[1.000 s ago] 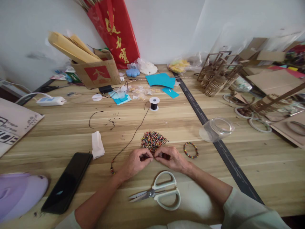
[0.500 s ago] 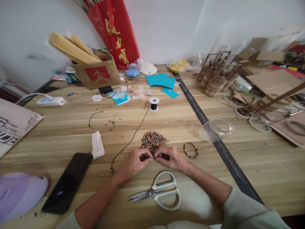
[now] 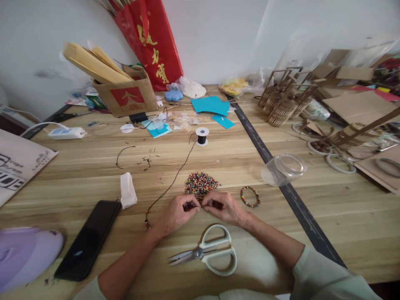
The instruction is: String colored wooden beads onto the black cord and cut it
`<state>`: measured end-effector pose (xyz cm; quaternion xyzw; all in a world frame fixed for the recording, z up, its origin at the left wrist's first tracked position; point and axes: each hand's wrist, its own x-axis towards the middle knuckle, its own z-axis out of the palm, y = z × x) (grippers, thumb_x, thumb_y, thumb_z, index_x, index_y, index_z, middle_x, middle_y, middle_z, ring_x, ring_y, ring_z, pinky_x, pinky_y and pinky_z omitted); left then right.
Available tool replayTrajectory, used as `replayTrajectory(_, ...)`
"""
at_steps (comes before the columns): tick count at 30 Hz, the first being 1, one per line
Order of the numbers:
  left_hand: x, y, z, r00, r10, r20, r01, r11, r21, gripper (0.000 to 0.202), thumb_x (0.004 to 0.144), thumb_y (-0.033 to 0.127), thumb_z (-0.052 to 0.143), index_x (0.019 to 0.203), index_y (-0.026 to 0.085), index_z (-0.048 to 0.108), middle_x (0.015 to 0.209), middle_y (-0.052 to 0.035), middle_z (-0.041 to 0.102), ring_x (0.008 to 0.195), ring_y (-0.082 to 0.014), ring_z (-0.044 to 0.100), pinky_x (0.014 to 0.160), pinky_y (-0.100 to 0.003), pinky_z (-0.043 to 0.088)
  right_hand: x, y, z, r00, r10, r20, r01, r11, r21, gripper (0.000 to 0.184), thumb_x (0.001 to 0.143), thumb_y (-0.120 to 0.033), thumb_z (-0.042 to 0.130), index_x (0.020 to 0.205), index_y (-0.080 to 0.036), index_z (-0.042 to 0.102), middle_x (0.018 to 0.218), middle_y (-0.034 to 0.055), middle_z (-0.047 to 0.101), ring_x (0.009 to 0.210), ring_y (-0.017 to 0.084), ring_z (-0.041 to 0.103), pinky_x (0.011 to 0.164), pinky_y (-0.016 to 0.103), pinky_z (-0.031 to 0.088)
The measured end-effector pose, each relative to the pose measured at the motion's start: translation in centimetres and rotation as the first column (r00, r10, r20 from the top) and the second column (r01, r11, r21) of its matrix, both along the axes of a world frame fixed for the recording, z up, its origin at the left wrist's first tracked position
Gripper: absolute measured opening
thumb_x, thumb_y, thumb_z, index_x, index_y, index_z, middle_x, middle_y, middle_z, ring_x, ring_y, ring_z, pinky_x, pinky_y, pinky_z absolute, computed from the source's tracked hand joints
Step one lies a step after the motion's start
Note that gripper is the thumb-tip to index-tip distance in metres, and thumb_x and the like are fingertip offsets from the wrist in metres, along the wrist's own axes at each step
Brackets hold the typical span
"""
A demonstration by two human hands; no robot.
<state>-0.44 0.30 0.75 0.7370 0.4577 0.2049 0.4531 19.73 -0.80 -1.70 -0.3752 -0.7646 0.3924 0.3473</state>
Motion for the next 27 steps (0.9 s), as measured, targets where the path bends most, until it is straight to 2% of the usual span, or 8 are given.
replayTrajectory(15,0.00,-0.02,-0.15,1.000,0.002,-0.004,-0.002,1.000,-0.002,0.009,0.075,0.015,0.059,0.072,0.014,0.067,0.067,-0.0005,0.066,0.061,-0.0126,0.056,0.060,-0.021,0.042,0.11,0.06,0.13,0.999,0.019,0.026,-0.019,1.000,0.017,0.011,0.088,-0.023,0.059,0.086,-0.015,0.067,0.074,0.0033,0.064,0.061,0.011,0.055,0.055,0.020,0.043)
replayTrajectory(27,0.17,-0.07,0.31,1.000,0.008,-0.008,-0.008,1.000,0.003,0.009,0.074,0.015,0.059,0.070,0.016,0.067,0.065,0.0001,0.066,0.061,-0.0129,0.056,0.060,-0.021,0.043,-0.04,-0.07,0.19,1.000,0.004,-0.002,-0.004,1.000,-0.018,0.010,0.087,-0.023,0.059,0.085,-0.016,0.065,0.067,0.0003,0.058,0.056,0.010,0.051,0.051,0.018,0.040)
